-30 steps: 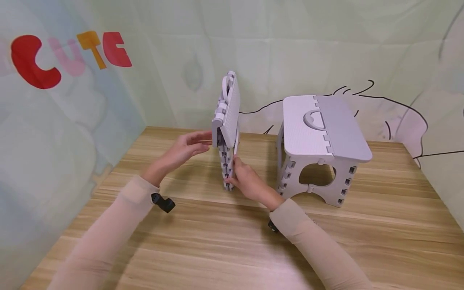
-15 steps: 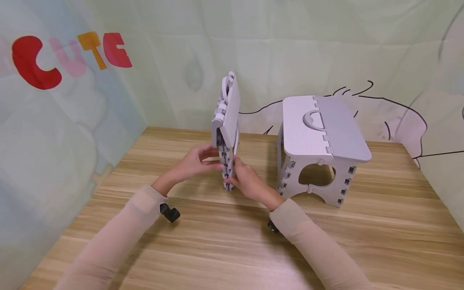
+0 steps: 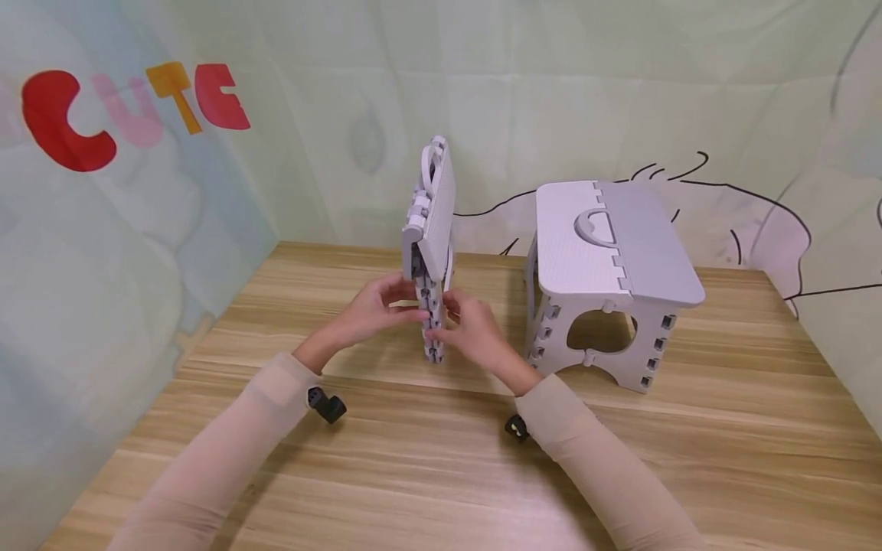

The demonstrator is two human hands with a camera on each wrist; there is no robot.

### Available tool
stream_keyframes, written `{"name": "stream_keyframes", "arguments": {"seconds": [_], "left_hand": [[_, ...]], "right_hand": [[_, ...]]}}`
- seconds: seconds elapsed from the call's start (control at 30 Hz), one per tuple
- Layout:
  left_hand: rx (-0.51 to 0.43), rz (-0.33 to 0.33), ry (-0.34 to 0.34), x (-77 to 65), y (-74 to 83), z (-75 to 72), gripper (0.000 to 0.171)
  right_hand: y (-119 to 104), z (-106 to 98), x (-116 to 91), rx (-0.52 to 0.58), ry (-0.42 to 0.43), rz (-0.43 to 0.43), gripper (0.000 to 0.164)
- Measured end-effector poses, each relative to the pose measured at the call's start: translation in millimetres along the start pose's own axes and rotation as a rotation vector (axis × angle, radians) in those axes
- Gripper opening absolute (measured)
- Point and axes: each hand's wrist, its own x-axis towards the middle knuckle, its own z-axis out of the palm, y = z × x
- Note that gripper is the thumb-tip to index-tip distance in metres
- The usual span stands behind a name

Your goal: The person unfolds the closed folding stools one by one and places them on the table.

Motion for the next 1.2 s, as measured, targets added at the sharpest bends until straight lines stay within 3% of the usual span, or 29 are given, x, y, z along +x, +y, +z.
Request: {"name": "stream_keyframes", "arguments": {"seconds": [0.37,1.2], "left_hand": [[-0.033,0.004,-0.017,2.1,-4.8,2.1,0.052],[0.053,0.060,-0.030,-1.5,-1.8,1.1,0.042]], "right_hand": [[1.4,-4.4,3.2,0.075,0.019,-0.018,0.047],[1.0,-4.6,2.5,-0.053,0.037,-0.065,0.036]]}}
